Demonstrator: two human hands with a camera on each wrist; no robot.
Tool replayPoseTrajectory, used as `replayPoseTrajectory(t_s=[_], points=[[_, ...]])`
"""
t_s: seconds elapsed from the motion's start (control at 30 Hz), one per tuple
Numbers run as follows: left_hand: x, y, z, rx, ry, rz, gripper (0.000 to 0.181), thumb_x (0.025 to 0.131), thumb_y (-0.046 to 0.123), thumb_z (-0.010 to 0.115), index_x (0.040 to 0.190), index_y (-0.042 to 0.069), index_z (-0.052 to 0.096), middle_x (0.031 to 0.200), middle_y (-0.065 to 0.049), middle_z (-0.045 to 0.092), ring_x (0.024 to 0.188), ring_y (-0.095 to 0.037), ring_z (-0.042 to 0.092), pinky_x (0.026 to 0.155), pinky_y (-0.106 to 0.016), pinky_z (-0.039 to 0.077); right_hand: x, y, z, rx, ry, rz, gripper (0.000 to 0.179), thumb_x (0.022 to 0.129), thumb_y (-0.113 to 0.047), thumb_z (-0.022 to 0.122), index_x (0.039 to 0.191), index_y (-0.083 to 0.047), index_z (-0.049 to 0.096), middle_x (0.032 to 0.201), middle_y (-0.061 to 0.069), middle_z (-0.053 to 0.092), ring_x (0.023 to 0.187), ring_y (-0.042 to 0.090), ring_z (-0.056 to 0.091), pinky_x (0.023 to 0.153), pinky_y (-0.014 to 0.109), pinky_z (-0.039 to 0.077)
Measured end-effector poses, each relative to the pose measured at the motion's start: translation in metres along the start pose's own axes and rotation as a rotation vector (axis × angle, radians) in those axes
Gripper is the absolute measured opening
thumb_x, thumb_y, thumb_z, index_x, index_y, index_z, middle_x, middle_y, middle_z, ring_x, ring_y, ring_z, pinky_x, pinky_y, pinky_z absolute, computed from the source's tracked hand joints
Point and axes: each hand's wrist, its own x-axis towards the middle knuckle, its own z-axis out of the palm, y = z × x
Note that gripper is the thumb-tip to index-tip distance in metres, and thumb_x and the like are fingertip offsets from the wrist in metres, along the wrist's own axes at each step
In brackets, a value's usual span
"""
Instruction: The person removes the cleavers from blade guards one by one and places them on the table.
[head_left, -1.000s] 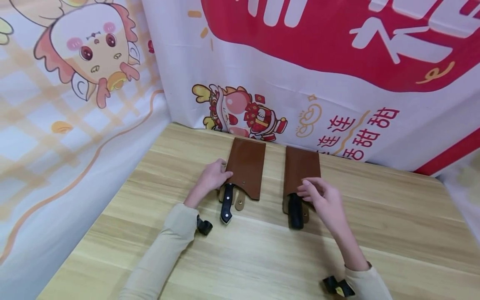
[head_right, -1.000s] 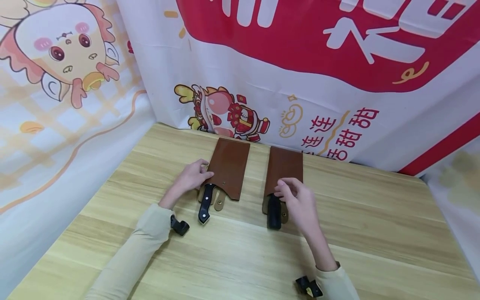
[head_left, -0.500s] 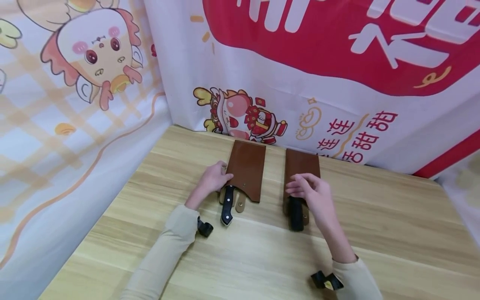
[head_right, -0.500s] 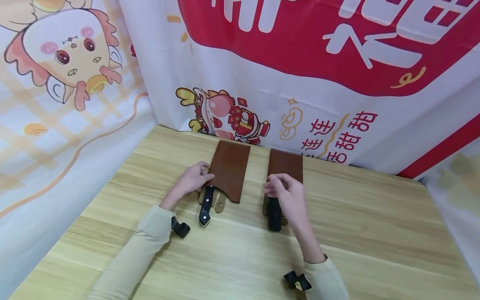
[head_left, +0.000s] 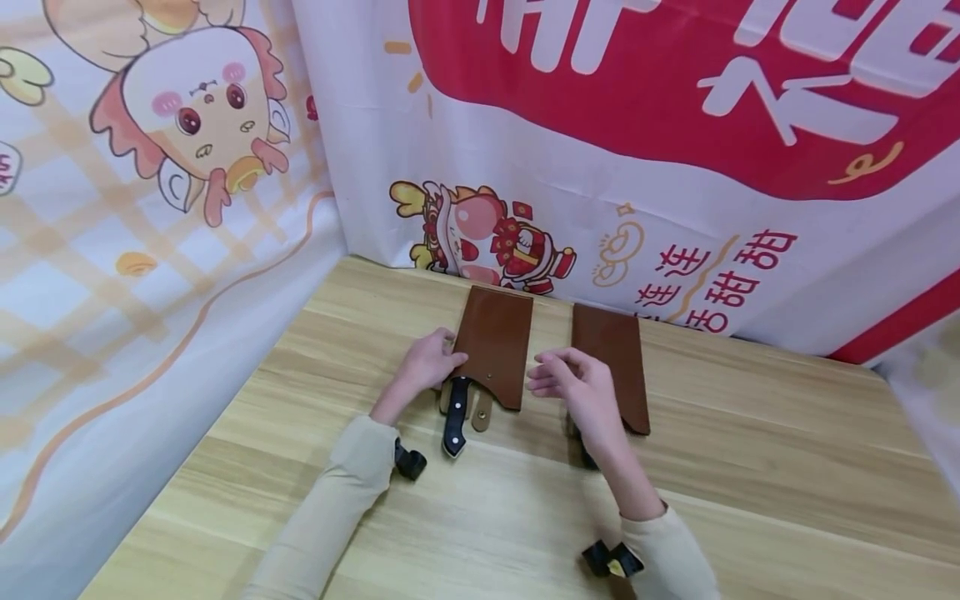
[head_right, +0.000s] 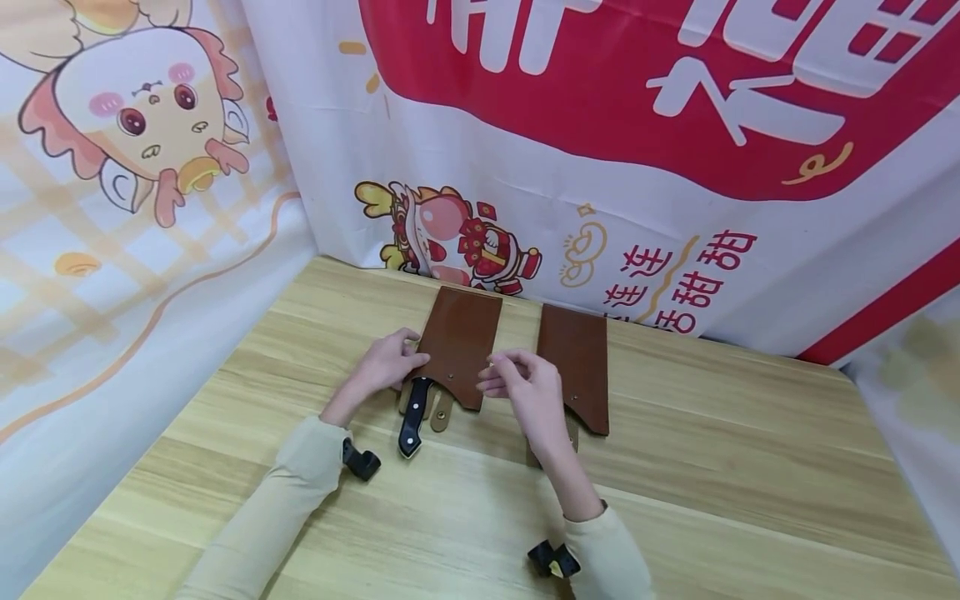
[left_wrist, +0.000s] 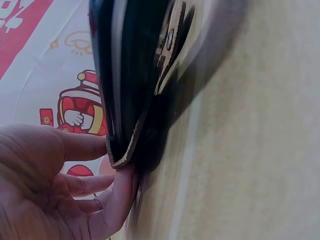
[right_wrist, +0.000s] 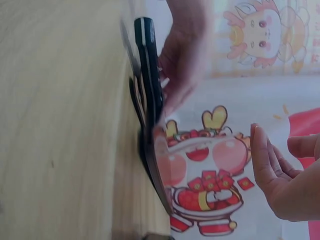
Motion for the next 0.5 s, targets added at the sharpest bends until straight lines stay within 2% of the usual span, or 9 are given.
replayPoseTrajectory(t_s=[0.23, 0.5], points=[[0.001, 0.001, 0.001, -0.005, 0.0, -0.003, 0.051, 0.104, 0.021, 0.066, 0.147, 0.0, 0.048, 0.124, -0.021, 0.067, 0.084, -0.024, 0.069, 0.061, -0.03, 0.058, 0.001, 0.002, 0.014, -0.066, -0.046, 0.023, 0.026, 0.108, -0.019, 0.059, 0.115, 0.003, 0.07, 0.101, 0.02, 0.074, 0.086, 0.028, 0.075, 0.083, 0.042, 0.062], [-0.001, -0.001, 0.0, -0.025, 0.003, -0.011, 0.05, 0.103, 0.021, 0.066, 0.145, 0.001, 0.05, 0.124, -0.021, 0.066, 0.084, -0.025, 0.068, 0.059, -0.03, 0.058, 0.003, 0.006, 0.028, -0.035, -0.099, 0.041, 0.025, 0.107, -0.019, 0.058, 0.114, 0.003, 0.07, 0.101, 0.023, 0.073, 0.084, 0.028, 0.074, 0.081, 0.041, 0.063]])
